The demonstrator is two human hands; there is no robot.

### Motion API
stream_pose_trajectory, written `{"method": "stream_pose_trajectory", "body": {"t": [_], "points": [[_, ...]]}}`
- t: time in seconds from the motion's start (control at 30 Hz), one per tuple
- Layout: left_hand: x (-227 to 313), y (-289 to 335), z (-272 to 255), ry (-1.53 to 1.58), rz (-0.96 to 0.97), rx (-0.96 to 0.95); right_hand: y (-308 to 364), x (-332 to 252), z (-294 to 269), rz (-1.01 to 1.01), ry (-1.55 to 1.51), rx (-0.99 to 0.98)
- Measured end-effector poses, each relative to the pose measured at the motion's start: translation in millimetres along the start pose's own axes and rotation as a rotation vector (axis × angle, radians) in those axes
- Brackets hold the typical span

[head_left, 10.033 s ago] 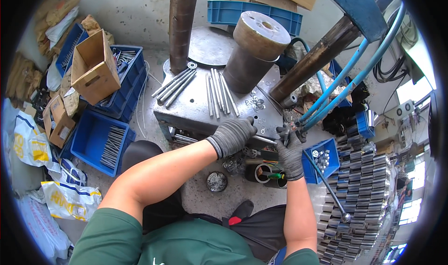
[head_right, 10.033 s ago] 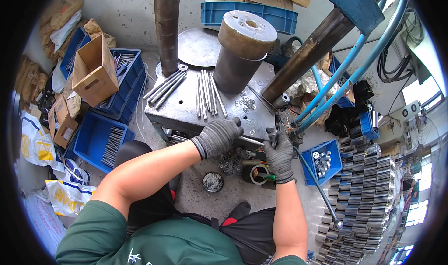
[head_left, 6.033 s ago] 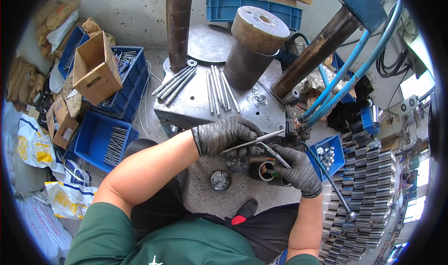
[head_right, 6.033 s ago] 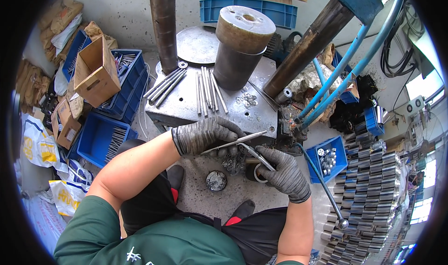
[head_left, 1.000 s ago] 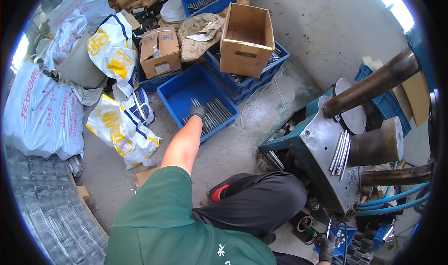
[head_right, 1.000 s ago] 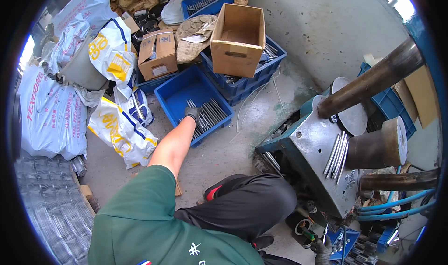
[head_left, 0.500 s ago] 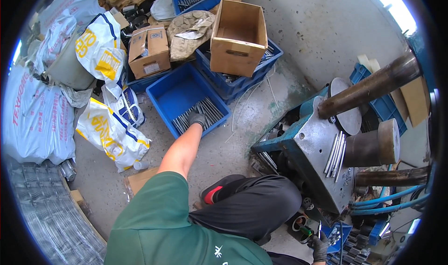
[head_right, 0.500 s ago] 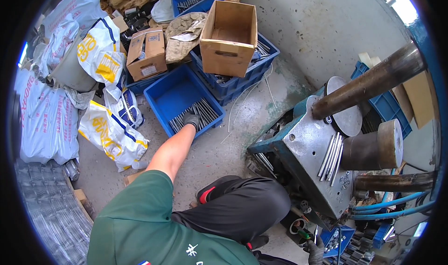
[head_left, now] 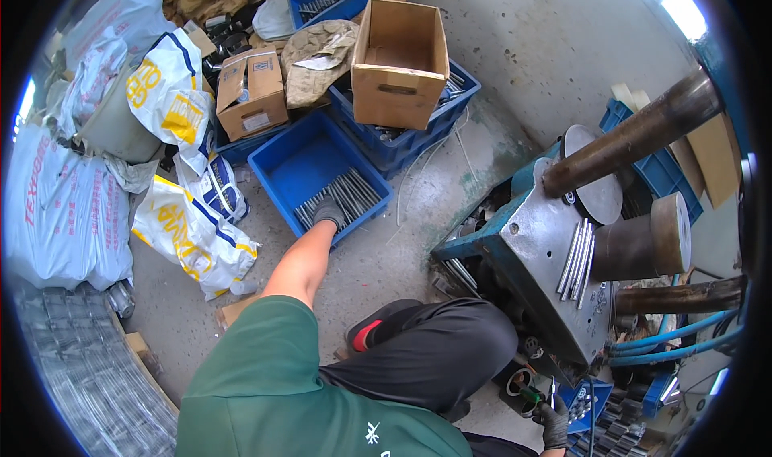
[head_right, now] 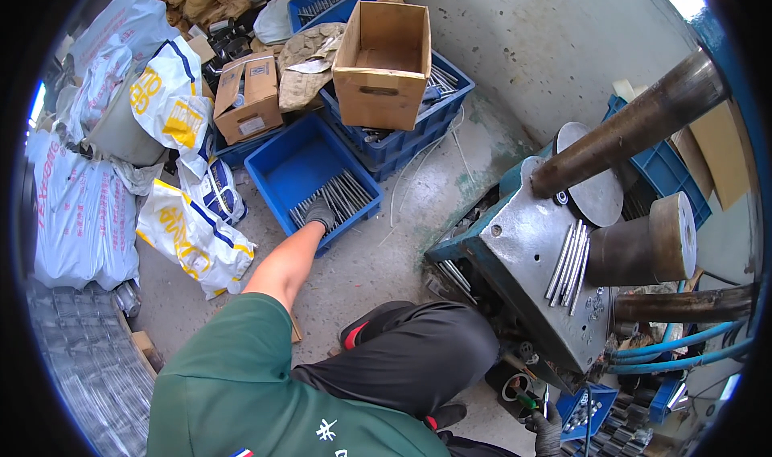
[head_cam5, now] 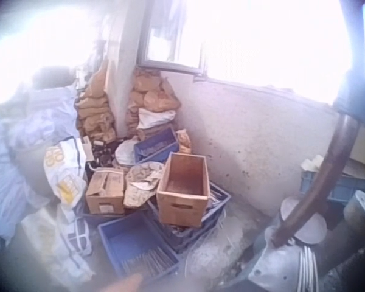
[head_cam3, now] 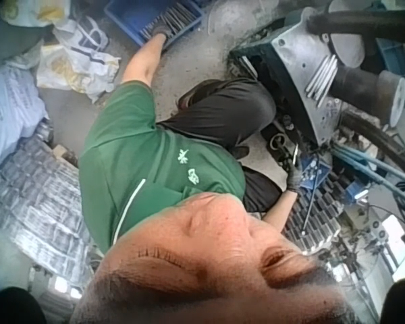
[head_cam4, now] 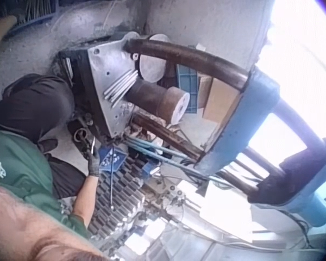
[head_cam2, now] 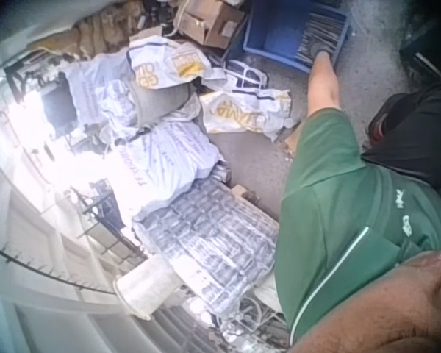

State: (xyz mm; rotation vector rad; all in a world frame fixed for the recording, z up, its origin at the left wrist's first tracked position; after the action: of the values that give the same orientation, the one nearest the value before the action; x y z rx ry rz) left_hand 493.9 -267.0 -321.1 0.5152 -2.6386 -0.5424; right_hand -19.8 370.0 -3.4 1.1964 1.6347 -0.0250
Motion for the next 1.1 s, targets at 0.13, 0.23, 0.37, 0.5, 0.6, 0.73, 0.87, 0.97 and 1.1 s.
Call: {"method": "stream_pose_trajectory", "body": {"t": [0.13,0.23,0.37,0.5,0.6,0.73,0.87,0.97,1.1], "points": [[26,31,-19,-0.236,0.494,0.075,6,-1,0,0.007,0.02,0.034],[33,30,-31,-0.401,0.594,-0.111,7,-14,12,0.014,0.02,0.029],[39,17,-19,-0.354,0.562,-0.156,4,-12,9,-0.002,-0.058,-0.109],[43,-2,-8,-0.193,0.448,-0.255,12,-19,14,-0.016,-0.042,-0.053],[41,-18,1,0.055,0.492,-0.285,14,-21,11,-0.074,-0.037,-0.066],[36,-13,-2,0.258,0.437,-0.055,23,-54,13,-0.268,-0.009,-0.067],[74,28,-38,0.421,0.449,0.222,43,-92,11,-0.407,-0.017,0.045],[137,113,-86,0.937,0.568,0.083,56,-124,8,-0.576,0.196,0.16],[234,247,-146,1.08,1.027,-0.26,38,-148,13,-0.826,0.015,0.241]]}}
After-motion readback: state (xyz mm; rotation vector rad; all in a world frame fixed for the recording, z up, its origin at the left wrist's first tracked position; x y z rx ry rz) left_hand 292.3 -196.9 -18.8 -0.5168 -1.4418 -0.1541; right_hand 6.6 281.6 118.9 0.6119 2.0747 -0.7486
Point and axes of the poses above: each hand's wrist, its own y-axis away from the middle knuckle, its own z-axis out of the palm, x = y × z, the point moved 1 cm from there along -y, towards the middle knuckle, and after that the axes turned 6 degrees about -z, right-handed, at the moved point
